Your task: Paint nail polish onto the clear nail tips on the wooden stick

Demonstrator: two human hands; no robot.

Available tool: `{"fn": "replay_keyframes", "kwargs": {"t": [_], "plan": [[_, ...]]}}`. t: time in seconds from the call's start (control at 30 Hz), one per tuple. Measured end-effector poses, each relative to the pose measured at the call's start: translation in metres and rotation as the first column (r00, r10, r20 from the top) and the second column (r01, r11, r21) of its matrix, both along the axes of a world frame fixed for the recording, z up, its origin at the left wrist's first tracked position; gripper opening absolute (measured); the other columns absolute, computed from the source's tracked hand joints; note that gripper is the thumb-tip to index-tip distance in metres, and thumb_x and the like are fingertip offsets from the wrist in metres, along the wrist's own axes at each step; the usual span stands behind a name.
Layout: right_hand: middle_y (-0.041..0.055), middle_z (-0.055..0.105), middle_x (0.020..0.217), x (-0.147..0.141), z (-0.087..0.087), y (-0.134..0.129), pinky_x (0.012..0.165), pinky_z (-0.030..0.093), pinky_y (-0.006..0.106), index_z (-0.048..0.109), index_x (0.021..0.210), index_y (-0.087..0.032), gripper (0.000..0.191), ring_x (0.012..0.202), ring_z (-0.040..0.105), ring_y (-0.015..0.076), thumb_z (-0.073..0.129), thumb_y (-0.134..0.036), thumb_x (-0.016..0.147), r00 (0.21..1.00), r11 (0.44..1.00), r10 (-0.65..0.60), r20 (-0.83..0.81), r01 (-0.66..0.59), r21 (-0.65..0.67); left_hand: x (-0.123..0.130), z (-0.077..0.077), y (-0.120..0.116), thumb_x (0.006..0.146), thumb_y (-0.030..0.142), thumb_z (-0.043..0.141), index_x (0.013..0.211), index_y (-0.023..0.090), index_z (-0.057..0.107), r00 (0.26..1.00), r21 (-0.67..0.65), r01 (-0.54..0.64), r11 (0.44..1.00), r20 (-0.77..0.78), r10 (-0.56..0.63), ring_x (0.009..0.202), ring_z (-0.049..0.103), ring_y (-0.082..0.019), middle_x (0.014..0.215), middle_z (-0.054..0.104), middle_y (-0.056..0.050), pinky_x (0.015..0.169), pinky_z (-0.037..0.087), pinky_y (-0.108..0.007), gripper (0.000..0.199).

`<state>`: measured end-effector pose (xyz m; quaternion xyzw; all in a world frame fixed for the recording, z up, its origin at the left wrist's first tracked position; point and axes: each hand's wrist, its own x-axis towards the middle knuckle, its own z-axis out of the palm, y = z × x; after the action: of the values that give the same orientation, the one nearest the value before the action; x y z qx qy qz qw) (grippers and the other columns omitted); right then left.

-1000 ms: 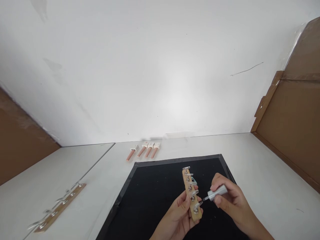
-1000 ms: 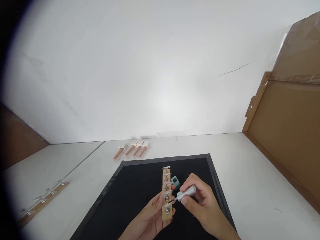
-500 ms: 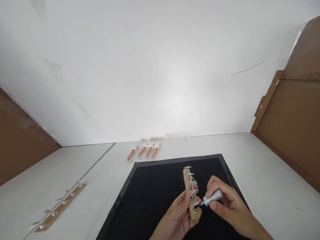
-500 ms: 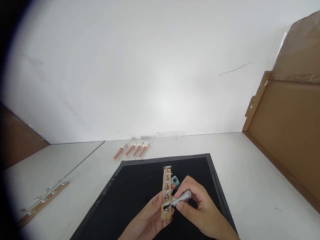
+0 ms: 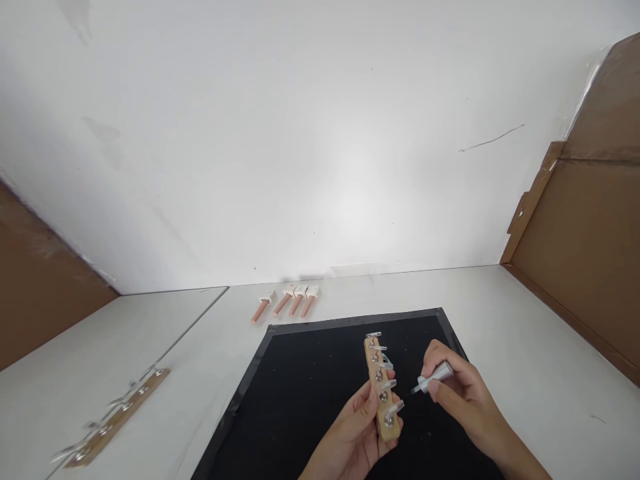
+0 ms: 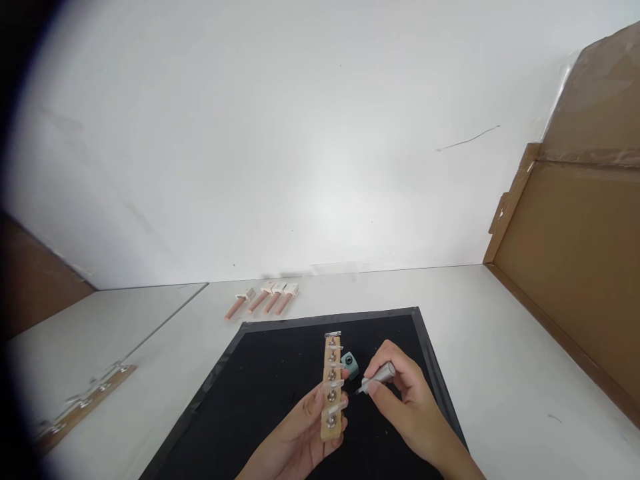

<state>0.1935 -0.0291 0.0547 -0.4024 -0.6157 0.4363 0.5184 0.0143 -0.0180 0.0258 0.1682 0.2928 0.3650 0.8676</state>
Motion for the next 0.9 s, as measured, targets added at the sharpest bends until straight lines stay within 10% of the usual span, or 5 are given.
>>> {"fn": "replay_keyframes", "kwargs": {"t": [0.9], "plan": [[-0.0025,0.041,0.076,-0.002,-0.003,-0.002,0.059,0.034,0.023,0.058,0.084,-0.028,0.011,0.065,0.041,0.0129,0.053,-0.037,0.088,0.995,0.997,0.081,-0.052,-0.081,0.006,0.001,0.009,-0.002,0.062,0.029,0.076,0.094,0.016,0.068,0.998,0.013,0.057,0.998,0.005,-0.057,0.057,0.063,-0.01,0.067,0.069,-0.001,0.057,0.043,-0.024,0.035]]}}
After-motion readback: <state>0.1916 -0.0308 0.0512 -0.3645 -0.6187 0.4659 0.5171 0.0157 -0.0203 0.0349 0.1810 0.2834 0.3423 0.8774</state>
